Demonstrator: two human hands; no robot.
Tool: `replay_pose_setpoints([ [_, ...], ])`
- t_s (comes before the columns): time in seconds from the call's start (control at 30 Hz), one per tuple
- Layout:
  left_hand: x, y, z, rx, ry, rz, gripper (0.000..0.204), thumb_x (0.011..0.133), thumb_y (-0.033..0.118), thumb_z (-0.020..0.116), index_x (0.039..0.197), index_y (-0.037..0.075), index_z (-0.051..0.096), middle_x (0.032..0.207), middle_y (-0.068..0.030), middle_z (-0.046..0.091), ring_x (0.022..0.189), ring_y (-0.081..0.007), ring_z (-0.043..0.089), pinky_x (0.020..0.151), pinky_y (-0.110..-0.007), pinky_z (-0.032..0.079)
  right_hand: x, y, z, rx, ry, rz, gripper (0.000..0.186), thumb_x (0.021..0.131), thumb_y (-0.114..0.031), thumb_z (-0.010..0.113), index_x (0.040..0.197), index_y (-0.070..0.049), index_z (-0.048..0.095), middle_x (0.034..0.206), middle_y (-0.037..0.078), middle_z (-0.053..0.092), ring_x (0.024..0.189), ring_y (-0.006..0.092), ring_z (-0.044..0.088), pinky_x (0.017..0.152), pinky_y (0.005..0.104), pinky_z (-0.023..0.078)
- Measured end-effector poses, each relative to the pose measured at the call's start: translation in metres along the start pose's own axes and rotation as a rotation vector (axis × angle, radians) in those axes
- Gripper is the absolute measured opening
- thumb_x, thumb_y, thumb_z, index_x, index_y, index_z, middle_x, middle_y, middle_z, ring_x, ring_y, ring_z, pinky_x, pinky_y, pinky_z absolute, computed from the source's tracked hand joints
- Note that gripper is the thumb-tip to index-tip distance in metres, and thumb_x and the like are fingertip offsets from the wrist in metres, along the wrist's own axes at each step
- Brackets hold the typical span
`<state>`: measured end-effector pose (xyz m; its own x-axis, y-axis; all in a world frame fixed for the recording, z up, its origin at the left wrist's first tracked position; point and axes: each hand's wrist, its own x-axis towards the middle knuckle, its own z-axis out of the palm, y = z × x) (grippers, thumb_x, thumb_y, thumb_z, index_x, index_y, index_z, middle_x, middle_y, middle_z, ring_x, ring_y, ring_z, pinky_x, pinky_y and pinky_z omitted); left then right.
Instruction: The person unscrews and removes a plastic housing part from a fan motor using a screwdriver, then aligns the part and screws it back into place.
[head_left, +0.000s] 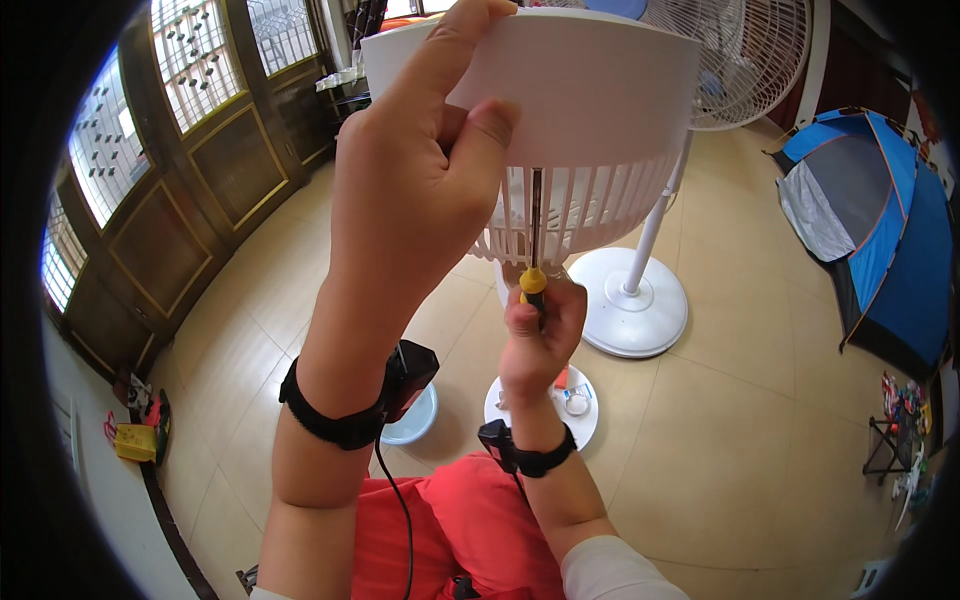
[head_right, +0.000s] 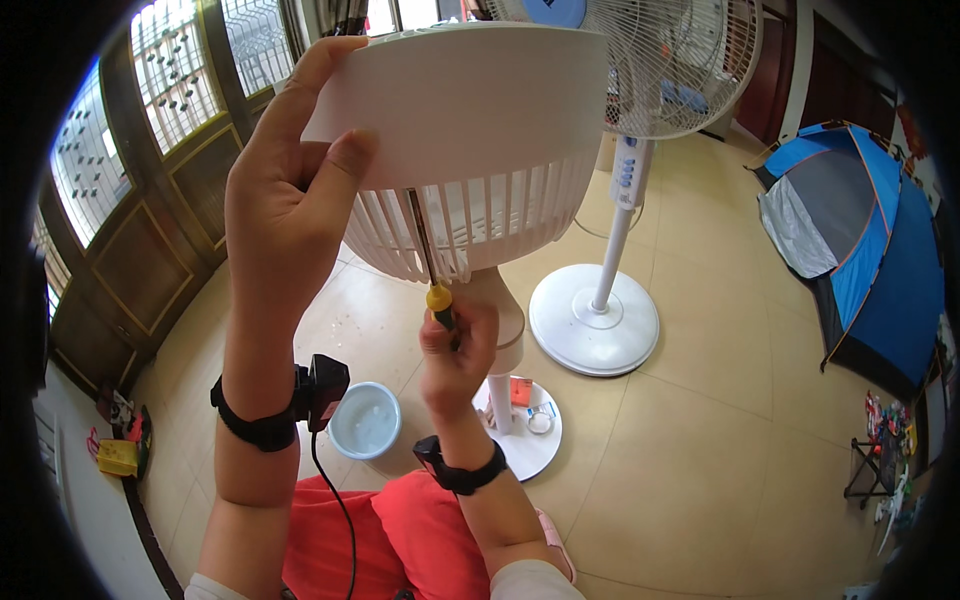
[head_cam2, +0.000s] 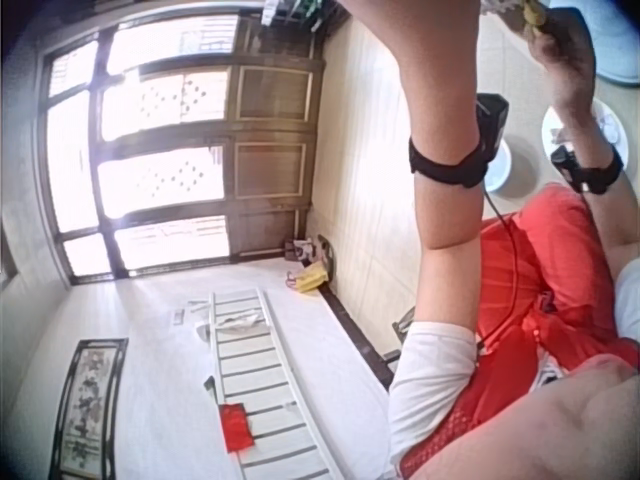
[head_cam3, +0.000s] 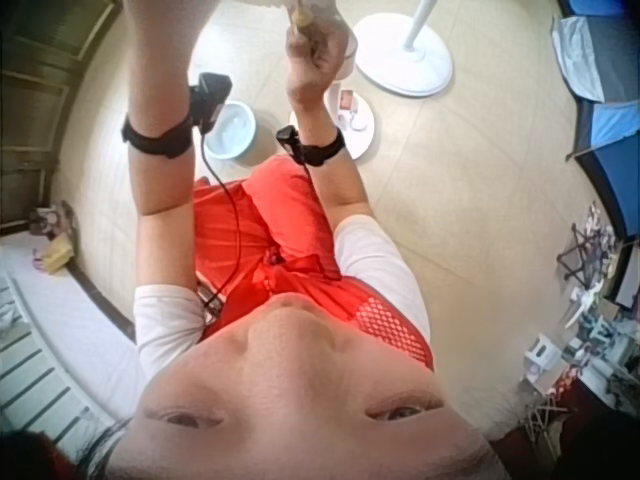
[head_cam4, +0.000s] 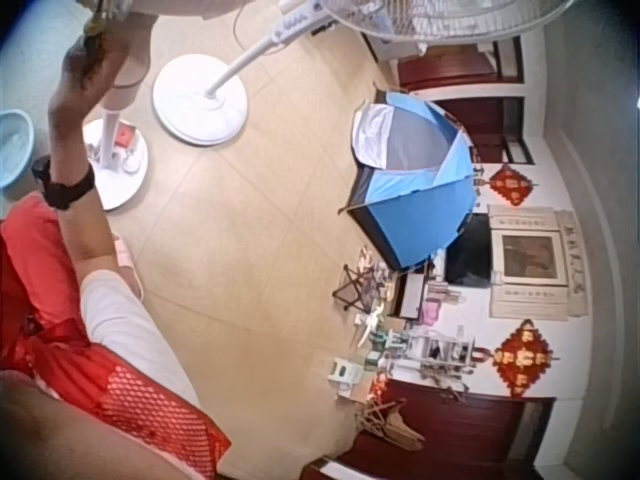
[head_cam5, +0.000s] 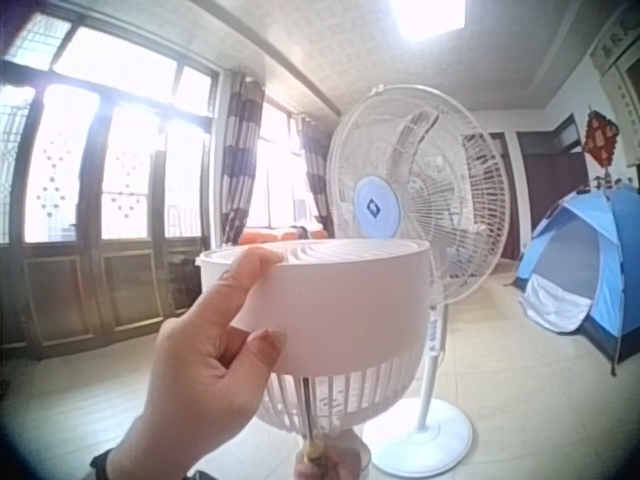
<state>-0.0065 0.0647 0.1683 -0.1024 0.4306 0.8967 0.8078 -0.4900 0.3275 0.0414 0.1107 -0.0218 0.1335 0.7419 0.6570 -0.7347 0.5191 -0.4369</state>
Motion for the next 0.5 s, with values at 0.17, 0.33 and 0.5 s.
replay_pose_setpoints([
  [0.17, 0.002, 0.003, 0.005, -0.017, 0.067, 0.012, 0.049, 0.087, 0.001, 0.056, 0.134, 0.011, 0.048, 0.066, 0.0033, 0.059, 0.053, 0.0021, 0.041, 0.048, -0.015, 0.029, 0.027, -0.009, -0.026, 0.702, -0.303, 0.599, 0.036, 0.090, -0.034, 0.060, 0.099, -0.001, 0.052, 0.067, 0.002, 0.050, 0.050, 0.0078, 0.036, 0.044, 0.0224, 0.026],
  [0.33, 0.000, 0.005, 0.001, -0.029, -0.008, -0.012, 0.049, 0.087, 0.000, 0.055, 0.134, 0.010, 0.048, 0.072, 0.0027, 0.062, 0.053, 0.0028, 0.041, 0.047, -0.015, 0.029, 0.039, 0.009, -0.030, 1.236, -0.681, 0.925, 0.039, 0.092, -0.039, 0.055, 0.098, 0.000, 0.053, 0.053, 0.001, 0.039, 0.041, 0.0081, 0.029, 0.040, 0.0243, 0.024],
  [0.5, 0.001, 0.000, 0.002, -0.010, 0.032, 0.009, 0.049, 0.087, 0.001, 0.056, 0.134, 0.010, 0.048, 0.074, 0.0024, 0.063, 0.053, 0.0032, 0.041, 0.046, -0.015, 0.029, 0.024, -0.007, -0.019, 0.668, -0.305, 0.618, 0.039, 0.088, -0.035, 0.064, 0.099, -0.001, 0.050, 0.064, 0.002, 0.046, 0.051, 0.0081, 0.039, 0.047, 0.0214, 0.030],
])
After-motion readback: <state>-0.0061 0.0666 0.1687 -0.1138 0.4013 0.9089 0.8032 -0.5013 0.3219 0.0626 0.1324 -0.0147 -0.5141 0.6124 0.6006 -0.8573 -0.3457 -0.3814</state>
